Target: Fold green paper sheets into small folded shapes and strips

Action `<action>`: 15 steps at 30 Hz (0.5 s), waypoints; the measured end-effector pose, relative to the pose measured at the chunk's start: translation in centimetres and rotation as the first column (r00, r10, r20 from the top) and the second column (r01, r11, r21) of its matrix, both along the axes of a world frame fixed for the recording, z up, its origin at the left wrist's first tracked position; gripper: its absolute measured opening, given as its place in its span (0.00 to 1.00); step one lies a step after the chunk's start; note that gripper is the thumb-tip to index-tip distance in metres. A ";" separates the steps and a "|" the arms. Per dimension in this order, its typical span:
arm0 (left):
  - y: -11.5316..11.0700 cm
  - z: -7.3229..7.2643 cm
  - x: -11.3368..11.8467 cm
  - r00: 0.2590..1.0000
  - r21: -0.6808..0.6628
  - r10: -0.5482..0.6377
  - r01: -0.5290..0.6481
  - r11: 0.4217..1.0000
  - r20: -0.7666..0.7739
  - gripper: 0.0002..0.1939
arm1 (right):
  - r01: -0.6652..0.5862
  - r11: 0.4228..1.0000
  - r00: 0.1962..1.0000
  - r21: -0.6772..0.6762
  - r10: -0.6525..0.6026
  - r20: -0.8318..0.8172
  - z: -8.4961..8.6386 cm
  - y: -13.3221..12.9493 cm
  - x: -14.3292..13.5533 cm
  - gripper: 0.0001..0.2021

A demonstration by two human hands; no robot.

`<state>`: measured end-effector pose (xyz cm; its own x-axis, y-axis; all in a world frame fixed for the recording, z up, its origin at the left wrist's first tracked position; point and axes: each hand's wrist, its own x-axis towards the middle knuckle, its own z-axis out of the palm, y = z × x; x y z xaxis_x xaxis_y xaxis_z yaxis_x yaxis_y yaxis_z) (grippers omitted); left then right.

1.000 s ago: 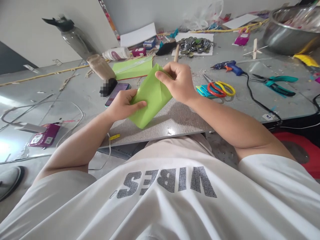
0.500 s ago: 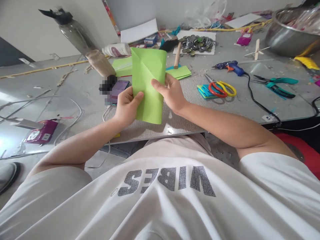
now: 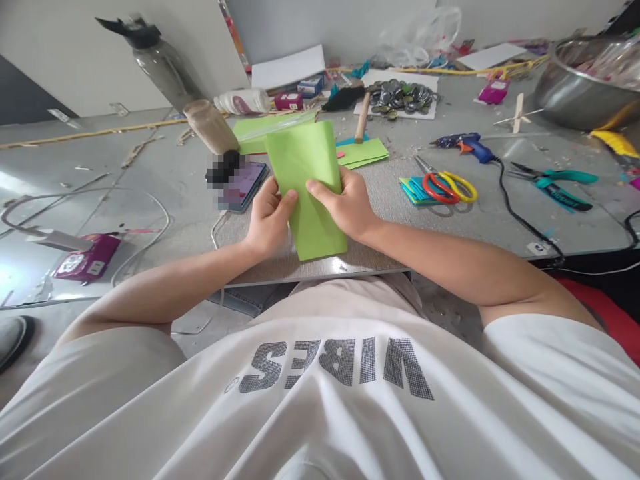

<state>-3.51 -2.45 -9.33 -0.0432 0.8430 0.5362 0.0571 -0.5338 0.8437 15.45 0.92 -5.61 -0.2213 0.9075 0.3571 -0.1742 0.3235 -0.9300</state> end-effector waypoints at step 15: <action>-2.8 1.3 1.0 0.986 -0.069 -0.159 0.155 0.985 -0.053 0.42 | -0.164 0.986 0.985 -0.038 0.162 -0.063 2.7 -0.6 2.2 0.27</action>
